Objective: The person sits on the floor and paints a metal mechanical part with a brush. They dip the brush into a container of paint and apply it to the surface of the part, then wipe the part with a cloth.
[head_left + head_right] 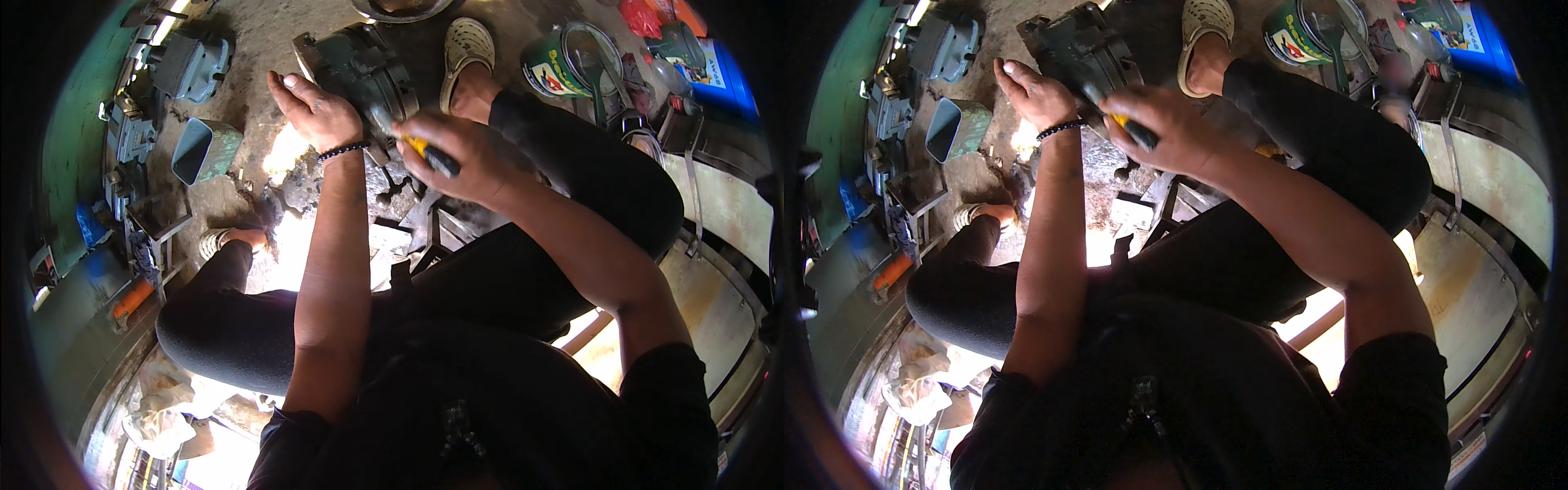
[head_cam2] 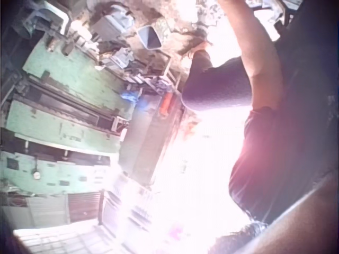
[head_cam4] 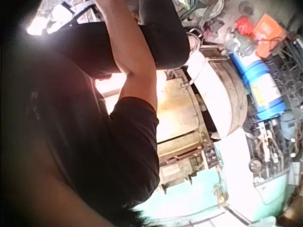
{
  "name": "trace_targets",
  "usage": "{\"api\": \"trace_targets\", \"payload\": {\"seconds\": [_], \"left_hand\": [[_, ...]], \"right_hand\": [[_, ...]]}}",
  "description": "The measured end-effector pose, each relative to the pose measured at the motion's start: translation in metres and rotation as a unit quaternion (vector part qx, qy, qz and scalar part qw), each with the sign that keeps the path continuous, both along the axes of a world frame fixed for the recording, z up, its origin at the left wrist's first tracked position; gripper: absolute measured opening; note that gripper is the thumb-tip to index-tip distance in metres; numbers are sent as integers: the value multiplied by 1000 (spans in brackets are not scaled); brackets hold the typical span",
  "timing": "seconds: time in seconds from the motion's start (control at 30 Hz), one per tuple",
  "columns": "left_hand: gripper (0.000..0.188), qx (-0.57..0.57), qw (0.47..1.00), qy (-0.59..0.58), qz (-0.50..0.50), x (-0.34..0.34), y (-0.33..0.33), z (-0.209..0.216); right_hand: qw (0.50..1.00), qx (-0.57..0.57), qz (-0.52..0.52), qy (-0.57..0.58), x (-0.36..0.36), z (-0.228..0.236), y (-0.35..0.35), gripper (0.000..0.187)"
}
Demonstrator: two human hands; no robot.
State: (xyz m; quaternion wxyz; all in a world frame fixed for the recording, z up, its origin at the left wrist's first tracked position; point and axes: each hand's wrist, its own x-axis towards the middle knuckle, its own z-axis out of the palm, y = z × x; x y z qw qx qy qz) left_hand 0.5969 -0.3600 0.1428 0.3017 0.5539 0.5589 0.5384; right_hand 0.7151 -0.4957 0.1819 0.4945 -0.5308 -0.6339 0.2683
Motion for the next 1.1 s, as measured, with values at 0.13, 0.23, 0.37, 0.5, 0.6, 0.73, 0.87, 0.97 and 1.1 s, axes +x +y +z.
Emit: {"api": "trace_targets", "payload": {"seconds": [0.13, 0.23, 0.37, 0.5, 0.6, 0.73, 0.87, 0.97, 1.1], "left_hand": [[63, -22, 1000, -5, -7, 0, -2, 5], [62, -25, 1000, -13, -8, 2, -3, 8], [63, -25, 1000, -3, -4, 3, -4, 9], [62, -12, 1000, -9, 13, 5, -3, 6], [64, -3, 1000, 21, 11, 3, -2, 5], [64, -6, 1000, 23, 7, 1, -2, 4], [64, 6, 1000, 24, 4, 0, -2, 1], [65, 1, 999, 37, 4, -2, 0, -1], [64, -3, 999, 42, 25, -1, 2, -4]], "right_hand": [[993, -73, 79, -45, 0, -19, -29, 23], [973, -151, 138, -107, 7, -39, -45, 21], [964, -212, 131, -98, 6, -64, -45, 35], [984, -161, 62, -45, 2, -64, -31, 22], [988, -141, 27, -50, 1, -42, -21, 16], [999, 1, -23, -29, 0, -4, -8, 19], [994, 88, -67, 10, 12, 12, 7, 19], [999, 49, -22, -6, 15, 9, 2, 19], [995, -51, 29, -80, -1, -6, -25, 28]]}}
